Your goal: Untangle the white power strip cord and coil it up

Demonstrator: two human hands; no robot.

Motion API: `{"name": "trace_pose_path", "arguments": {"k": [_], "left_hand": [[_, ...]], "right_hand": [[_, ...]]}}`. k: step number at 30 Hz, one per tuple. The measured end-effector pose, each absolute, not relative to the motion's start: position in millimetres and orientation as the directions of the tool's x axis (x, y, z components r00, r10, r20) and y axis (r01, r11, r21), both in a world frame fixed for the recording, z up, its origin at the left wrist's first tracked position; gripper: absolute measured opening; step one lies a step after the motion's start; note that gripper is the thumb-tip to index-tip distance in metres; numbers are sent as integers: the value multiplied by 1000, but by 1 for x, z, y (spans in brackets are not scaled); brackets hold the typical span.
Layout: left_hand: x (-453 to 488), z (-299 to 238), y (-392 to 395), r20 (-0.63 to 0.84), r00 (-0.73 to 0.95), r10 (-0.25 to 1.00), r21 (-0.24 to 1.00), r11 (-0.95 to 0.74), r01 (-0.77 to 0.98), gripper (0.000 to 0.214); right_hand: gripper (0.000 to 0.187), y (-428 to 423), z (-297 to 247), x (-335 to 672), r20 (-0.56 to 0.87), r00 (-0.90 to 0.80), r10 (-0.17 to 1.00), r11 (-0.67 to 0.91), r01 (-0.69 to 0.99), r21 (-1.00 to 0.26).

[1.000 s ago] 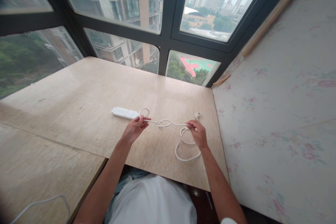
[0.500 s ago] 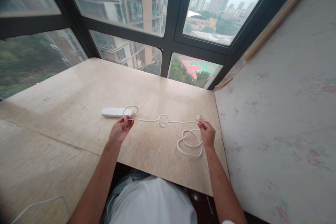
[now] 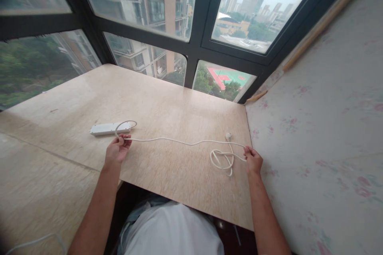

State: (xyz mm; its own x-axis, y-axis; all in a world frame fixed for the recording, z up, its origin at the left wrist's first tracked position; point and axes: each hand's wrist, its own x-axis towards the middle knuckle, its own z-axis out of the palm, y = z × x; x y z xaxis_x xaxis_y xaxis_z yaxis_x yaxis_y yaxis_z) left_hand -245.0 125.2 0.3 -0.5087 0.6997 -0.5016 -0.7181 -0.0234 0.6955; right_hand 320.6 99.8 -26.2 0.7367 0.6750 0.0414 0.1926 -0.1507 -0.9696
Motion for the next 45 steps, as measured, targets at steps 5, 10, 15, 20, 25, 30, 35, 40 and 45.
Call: {"name": "trace_pose_path", "arguments": {"k": [5,10,15,20,25,30,35,40,45], "left_hand": [[-249,-1,128,-513,-525,679,701,-22,-713,19],[-258,1,134,-483,-551,680,696,-84,-713,19],[-261,7,134,-465,-603,648,720,-119,-684,19],[-256,2,124,-484,-591,645,767,-13,-642,13],[-244,-5,111,-488,-508,710,783,98,-614,11],[-223,-2,97,-468,-458,756,824,187,-534,15],[-200,-6,78,-466,-340,817,861,330,-387,28],[-181,-22,64,-295,-379,877,944,328,24,45],[-160,-39,46,62,-439,896,822,204,531,70]], "right_hand": [[62,108,-28,316,17,741,672,-179,184,-967],[67,117,-22,316,1,702,712,-231,237,-944],[70,119,-14,305,-20,626,780,-267,304,-914],[63,116,-8,289,-14,343,939,-142,350,-926],[51,112,-15,288,64,167,984,-55,623,-780],[48,106,-19,280,286,65,956,71,894,-442],[52,76,-9,228,456,9,890,127,955,-267],[50,33,-15,169,447,-202,872,337,908,-247],[45,6,-46,174,394,-232,889,309,940,-144]]}}
